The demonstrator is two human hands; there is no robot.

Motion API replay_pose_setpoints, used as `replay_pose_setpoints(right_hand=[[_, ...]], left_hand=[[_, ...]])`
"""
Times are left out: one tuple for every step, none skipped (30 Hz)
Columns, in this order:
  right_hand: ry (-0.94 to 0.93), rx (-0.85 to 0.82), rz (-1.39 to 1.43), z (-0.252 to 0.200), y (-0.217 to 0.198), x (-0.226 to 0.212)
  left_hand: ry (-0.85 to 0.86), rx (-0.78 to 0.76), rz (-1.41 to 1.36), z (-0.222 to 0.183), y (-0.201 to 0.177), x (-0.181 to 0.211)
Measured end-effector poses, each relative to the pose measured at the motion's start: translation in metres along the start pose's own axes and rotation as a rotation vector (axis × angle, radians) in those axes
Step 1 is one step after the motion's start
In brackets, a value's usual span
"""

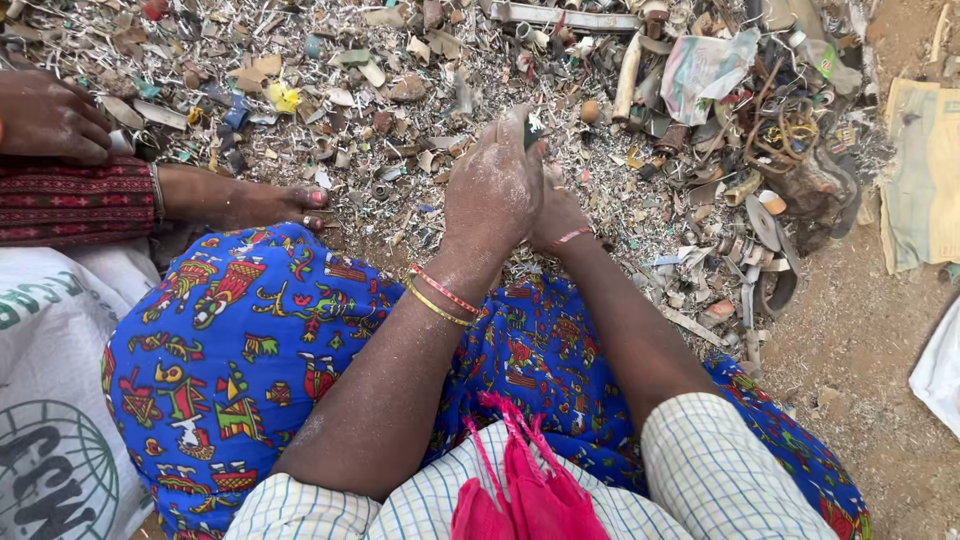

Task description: The person sorts through a large pile of mixed recycling waste by hand, picking out specific items like pieces of cardboard, plastic, and electronic components and placing them into bags.

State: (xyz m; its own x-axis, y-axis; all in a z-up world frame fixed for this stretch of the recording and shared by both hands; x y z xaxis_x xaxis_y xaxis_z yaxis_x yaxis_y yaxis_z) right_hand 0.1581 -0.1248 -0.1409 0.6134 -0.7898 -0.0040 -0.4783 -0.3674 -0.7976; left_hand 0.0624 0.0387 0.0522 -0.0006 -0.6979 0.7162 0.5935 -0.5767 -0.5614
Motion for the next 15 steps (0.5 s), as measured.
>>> replay_pose_setpoints(right_hand=[[-0.105,0.103,-0.029,-0.004,-0.001,0.011],[-0.211,0.208,-0.059,-0.008,-0.003,0.022],[-0.107,0.217,0.023,-0.007,-0.003,0.044],[-0.003,0.226,0.105,-0.006,-0.005,0.064],[0.101,0.235,0.186,-0.007,-0.008,0.083],[0.107,0.274,0.284,-0.009,-0.018,0.099],[0.113,0.312,0.382,-0.012,-0.029,0.113],[0.118,0.351,0.480,-0.016,-0.038,0.121],[0.157,0.256,0.609,-0.020,-0.041,0.127],[0.196,0.157,0.738,-0.024,-0.048,0.134],[0.233,0.057,0.866,-0.030,-0.053,0.136],[0.191,0.081,0.906,-0.036,-0.062,0.134],[0.148,0.105,0.944,-0.042,-0.072,0.130],[0.103,0.130,0.983,-0.047,-0.082,0.126],[0.073,0.177,0.942,-0.051,-0.092,0.122]], left_hand=[[0.007,0.004,0.009,0.000,0.000,0.000],[-0.007,-0.011,-0.007,0.000,0.001,0.000],[-0.021,-0.025,-0.024,0.000,0.001,-0.001],[-0.034,-0.039,-0.040,0.000,0.000,-0.001],[-0.040,-0.034,-0.042,0.000,-0.001,-0.001],[-0.045,-0.030,-0.046,0.000,-0.002,-0.001],[-0.050,-0.027,-0.049,0.000,-0.003,-0.002],[-0.042,-0.011,-0.041,0.000,-0.004,-0.001],[-0.034,0.005,-0.034,0.001,-0.004,-0.001],[-0.026,0.019,-0.025,0.000,-0.004,-0.001],[-0.033,0.016,-0.031,0.000,-0.004,-0.002],[-0.037,0.011,-0.036,-0.001,-0.003,-0.003],[-0.040,0.006,-0.041,-0.001,-0.002,-0.004],[-0.062,-0.014,-0.040,0.000,0.000,-0.006],[-0.084,-0.033,-0.038,0.001,0.002,-0.009]])
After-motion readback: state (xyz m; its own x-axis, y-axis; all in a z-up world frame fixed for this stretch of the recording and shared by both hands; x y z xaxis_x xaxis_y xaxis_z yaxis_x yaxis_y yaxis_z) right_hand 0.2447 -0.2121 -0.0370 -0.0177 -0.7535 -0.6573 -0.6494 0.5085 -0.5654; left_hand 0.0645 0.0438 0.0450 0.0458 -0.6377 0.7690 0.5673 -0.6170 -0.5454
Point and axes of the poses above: each hand's wrist, its own z-axis towards the middle knuckle, its own y-axis out of the palm, x = y × z, the point moved 5 cm from there along z, towards the middle knuckle, and after that the axes turned 10 degrees about y, right-handed, at the moved point
